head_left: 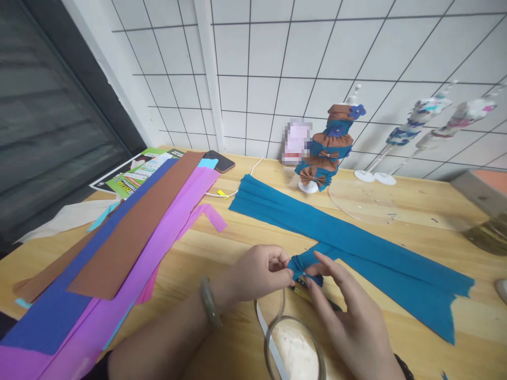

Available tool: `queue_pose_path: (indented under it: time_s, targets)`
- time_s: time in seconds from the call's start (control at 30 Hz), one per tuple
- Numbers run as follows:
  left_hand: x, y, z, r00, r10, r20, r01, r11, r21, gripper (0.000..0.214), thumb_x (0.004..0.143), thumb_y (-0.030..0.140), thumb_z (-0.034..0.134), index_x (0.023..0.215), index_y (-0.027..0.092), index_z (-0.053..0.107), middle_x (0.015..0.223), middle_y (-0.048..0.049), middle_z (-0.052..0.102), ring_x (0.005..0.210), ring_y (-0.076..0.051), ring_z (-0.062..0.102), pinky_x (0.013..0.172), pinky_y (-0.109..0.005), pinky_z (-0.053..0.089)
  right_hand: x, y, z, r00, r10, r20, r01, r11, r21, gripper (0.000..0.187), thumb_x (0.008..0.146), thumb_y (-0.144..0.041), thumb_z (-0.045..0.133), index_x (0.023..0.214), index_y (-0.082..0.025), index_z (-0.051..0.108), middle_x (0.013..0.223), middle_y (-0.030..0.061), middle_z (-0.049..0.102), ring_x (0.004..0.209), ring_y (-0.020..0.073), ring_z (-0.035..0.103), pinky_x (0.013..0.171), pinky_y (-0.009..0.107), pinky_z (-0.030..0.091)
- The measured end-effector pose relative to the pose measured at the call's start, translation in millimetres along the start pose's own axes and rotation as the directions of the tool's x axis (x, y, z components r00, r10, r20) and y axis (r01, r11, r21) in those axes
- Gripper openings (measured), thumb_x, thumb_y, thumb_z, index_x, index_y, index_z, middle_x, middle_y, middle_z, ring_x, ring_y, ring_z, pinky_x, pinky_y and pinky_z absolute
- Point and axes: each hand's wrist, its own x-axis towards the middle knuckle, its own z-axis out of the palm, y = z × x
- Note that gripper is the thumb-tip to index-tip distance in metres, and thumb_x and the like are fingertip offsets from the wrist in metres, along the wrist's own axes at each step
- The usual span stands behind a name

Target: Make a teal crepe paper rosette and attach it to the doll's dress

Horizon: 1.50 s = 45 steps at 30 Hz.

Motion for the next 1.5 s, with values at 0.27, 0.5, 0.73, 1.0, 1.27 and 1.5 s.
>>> queue_pose_path:
  time_s: [0.27,0.5,0.73,1.0,1.27,1.5]
  targets:
    - [0.3,4.0,-4.8,0.998,-0.048,0.042,0.050,0.998,-0.045,0.013,0.074,0.025,0.056,0.076,0.013,0.053,0.071,-0.0063,0.064,0.068,-0.014,0.060,0.068,-0.028,0.046,-0.8,1.7,-0.1,0.997,0.069,-0.044,-0.070,0.998,-0.009,0.039,0.083,-0.018,0.053,0.121,-0.021,0.046,0.089,0.0027,0.061,0.083,0.0133,0.060,0.079,0.024,0.048]
    - [-1.8,2.7,1.1,0.884,0.459,-0.086,-0.355,0.779,0.517,0.025,0.070,0.032,0.063,0.084,0.017,0.048,0.072,-0.0006,0.056,0.068,-0.013,0.052,0.065,-0.026,0.042,0.0,3.7,1.0,0.993,0.096,-0.074,-0.096,0.995,-0.006,0.042,0.082,-0.018,0.054,0.123,-0.022,0.045,0.088,0.0029,0.062,0.082,0.0139,0.061,0.075,0.025,0.051]
    - [2.4,-4.9,2.8,0.692,0.687,0.222,-0.452,0.171,0.875,0.012,0.082,0.017,0.046,0.078,0.017,0.058,0.071,-0.0030,0.055,0.070,-0.016,0.048,0.062,-0.029,0.038,-0.6,4.1,1.3,0.990,0.109,-0.086,-0.110,0.994,-0.007,0.040,0.082,-0.019,0.054,0.121,-0.022,0.046,0.086,0.0028,0.062,0.079,0.0145,0.062,0.075,0.027,0.051]
    - [1.2,-2.1,-1.0,0.656,0.728,0.198,-0.510,0.233,0.828,0.016,0.083,0.015,0.046,0.075,0.016,0.059,0.071,-0.0037,0.059,0.072,-0.015,0.051,0.068,-0.029,0.039,-1.3,2.2,-1.2,0.990,0.114,-0.080,-0.114,0.993,-0.004,0.041,0.083,-0.022,0.054,0.122,-0.022,0.045,0.087,0.0028,0.064,0.082,0.0163,0.063,0.075,0.029,0.052]
    - [1.7,-2.4,-1.8,0.739,0.664,0.112,-0.530,0.471,0.705,0.016,0.084,0.018,0.046,0.078,0.018,0.062,0.078,-0.0061,0.066,0.075,-0.015,0.056,0.072,-0.031,0.040,-5.1,3.0,-1.7,0.980,0.183,-0.080,-0.176,0.980,0.089,0.044,0.083,-0.021,0.054,0.125,-0.024,0.043,0.090,0.0031,0.065,0.085,0.0181,0.063,0.081,0.036,0.049]
    - [3.5,-0.3,-0.5,0.741,0.671,0.045,-0.534,0.547,0.644,0.014,0.081,0.015,0.050,0.074,0.018,0.061,0.073,-0.0061,0.067,0.073,-0.016,0.058,0.070,-0.030,0.041,-5.9,3.1,-1.9,0.979,0.190,-0.074,-0.180,0.976,0.125,0.044,0.082,-0.020,0.055,0.125,-0.025,0.043,0.091,0.0033,0.065,0.086,0.0185,0.063,0.083,0.037,0.048]
